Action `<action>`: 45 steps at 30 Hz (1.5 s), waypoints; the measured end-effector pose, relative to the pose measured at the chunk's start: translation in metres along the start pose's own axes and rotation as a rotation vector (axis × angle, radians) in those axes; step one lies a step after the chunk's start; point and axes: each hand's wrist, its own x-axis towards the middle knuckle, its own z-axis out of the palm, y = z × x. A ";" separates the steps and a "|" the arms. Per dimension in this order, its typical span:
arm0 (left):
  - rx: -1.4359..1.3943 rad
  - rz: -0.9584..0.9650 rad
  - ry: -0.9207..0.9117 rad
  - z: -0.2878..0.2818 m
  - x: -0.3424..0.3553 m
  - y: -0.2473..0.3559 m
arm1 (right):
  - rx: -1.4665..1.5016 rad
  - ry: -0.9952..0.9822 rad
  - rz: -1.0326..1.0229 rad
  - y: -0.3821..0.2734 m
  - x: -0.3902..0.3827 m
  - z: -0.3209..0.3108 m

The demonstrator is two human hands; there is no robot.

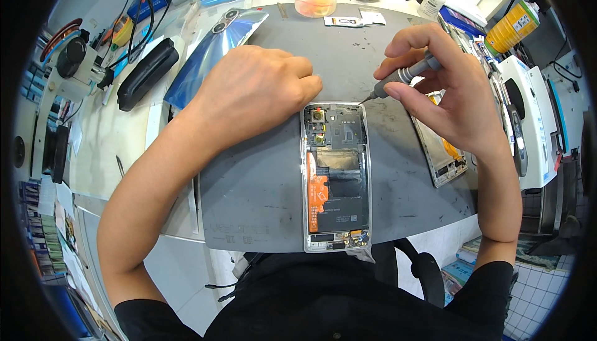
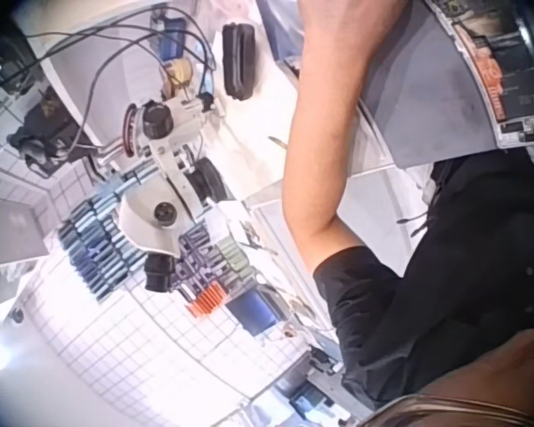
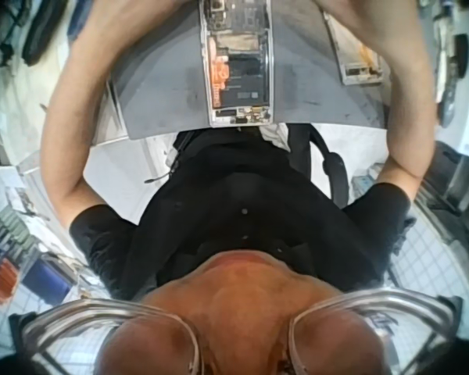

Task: The person repairs a disassembled smartphone on a workbench. They use a screwdriver to remove screws from a metal bracket, lift the bracket to expose internal components, and then reposition and secure the bracket back in place.

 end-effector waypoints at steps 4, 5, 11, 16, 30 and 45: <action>-0.007 -0.003 -0.048 -0.003 0.000 -0.001 | 0.014 0.000 0.001 0.000 0.000 -0.001; -0.005 -0.002 -0.048 -0.003 0.000 -0.001 | 0.014 -0.003 0.011 0.000 0.000 -0.001; -0.026 0.003 0.046 0.002 -0.001 0.001 | 0.018 -0.017 0.015 0.000 0.000 0.000; -0.011 0.002 -0.041 -0.003 0.000 0.000 | 0.032 -0.046 0.026 -0.002 0.000 -0.002; -0.031 0.016 0.027 0.001 0.000 -0.001 | -0.527 -0.233 0.002 -0.033 0.028 -0.011; -0.109 -0.008 0.013 0.005 0.010 -0.005 | -0.429 -0.161 -0.153 -0.018 0.025 -0.012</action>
